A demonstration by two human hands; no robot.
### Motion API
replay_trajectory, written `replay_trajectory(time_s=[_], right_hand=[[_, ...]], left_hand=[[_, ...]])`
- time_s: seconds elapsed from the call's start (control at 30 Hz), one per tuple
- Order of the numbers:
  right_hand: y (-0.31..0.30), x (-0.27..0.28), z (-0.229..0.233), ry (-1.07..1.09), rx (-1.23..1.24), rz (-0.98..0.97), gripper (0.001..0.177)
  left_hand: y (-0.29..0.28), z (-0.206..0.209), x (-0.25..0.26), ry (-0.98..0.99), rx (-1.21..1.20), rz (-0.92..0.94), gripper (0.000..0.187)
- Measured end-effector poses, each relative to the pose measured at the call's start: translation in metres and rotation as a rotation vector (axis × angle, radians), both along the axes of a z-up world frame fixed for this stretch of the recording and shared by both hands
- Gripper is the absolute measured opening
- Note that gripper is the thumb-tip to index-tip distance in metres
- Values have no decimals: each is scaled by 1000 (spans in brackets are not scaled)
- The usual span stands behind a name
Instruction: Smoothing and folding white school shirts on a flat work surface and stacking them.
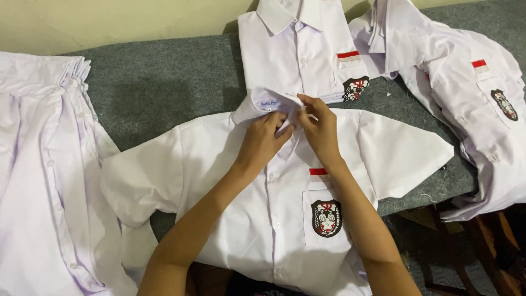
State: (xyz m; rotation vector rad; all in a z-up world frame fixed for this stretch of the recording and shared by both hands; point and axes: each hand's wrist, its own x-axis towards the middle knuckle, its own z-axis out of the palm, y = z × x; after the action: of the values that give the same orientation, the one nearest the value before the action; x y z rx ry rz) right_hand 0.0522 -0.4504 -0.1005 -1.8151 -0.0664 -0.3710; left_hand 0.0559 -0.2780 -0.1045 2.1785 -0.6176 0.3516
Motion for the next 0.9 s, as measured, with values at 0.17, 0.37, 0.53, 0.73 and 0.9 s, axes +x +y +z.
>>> replay_trajectory(time_s=[0.17,0.37,0.53,0.73,0.9], right_hand=[[-9,5,-15,170,203,56,34],[8,-6,34,226,375,100,39],[13,-9,26,221,282,192,43],[1,1,16,212,195,114,26],[19,0,6,310,420,182,23]], left_hand=[[12,51,-12,-89,-28,59,23],[19,133,-36,-227,13,19,14],[21,150,-3,-596,369,101,40],[29,154,24,273,424,-81,24],[43,134,42,267,223,-156,24]])
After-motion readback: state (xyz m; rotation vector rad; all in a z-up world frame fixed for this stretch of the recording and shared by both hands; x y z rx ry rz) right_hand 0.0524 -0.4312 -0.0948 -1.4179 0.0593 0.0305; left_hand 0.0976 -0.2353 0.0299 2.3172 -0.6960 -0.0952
